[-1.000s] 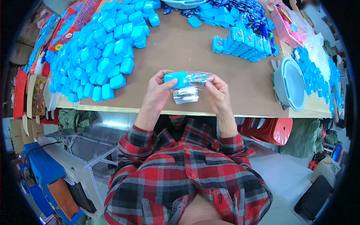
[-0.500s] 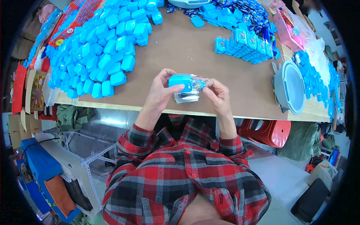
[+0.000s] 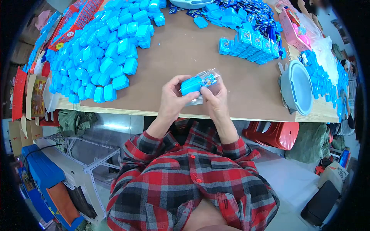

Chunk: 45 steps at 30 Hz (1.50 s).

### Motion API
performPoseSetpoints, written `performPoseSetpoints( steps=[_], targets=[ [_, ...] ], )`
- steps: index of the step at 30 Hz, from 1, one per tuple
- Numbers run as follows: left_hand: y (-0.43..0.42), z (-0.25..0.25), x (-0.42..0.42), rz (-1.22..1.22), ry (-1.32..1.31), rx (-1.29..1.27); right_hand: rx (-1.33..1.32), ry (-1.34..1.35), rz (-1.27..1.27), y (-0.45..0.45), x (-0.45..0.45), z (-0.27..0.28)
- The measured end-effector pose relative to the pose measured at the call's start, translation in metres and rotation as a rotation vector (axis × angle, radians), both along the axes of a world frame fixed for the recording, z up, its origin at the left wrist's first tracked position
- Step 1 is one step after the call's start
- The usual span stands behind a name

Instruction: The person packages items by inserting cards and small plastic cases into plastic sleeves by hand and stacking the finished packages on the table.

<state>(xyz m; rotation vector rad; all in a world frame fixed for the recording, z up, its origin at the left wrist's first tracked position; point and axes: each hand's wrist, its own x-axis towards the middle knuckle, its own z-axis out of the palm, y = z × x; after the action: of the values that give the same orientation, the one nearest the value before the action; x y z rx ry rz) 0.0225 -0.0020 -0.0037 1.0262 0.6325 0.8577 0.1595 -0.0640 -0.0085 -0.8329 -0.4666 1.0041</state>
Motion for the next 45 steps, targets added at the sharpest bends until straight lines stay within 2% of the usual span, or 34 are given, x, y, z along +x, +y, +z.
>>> performPoseSetpoints(
  steps=[3, 7, 13, 17, 18, 22, 28, 32, 45],
  targets=[
    [-0.001, -0.001, -0.002, -0.044, 0.082, 0.107, -0.063, -0.018, 0.050, 0.003, 0.000, 0.003],
    [0.000, 0.003, -0.006, -0.062, -0.025, 0.029, -0.040, -0.023, 0.125, 0.005, 0.007, 0.006],
    [-0.003, 0.005, -0.005, -0.061, 0.003, -0.043, -0.103, -0.069, 0.200, -0.003, 0.000, 0.008],
    [0.011, 0.024, -0.005, -0.017, 0.502, 0.948, -0.186, -0.110, 0.307, -0.009, 0.005, 0.009],
    [0.015, 0.025, -0.006, -0.019, 0.505, 0.948, -0.185, -0.107, 0.307, -0.010, 0.004, 0.008],
    [0.029, 0.028, -0.010, -0.303, 0.416, 1.046, -0.134, -0.139, 0.402, -0.013, 0.001, 0.002],
    [0.021, 0.029, -0.010, -0.333, 0.367, 0.878, -0.144, -0.076, 0.375, -0.013, 0.002, -0.002],
    [0.019, 0.029, -0.011, -0.258, 0.346, 0.787, -0.171, -0.076, 0.381, -0.014, 0.001, 0.001],
    [0.016, 0.018, -0.012, -0.227, 0.216, 0.703, -0.187, 0.065, 0.441, -0.014, 0.004, 0.000]
  ],
)
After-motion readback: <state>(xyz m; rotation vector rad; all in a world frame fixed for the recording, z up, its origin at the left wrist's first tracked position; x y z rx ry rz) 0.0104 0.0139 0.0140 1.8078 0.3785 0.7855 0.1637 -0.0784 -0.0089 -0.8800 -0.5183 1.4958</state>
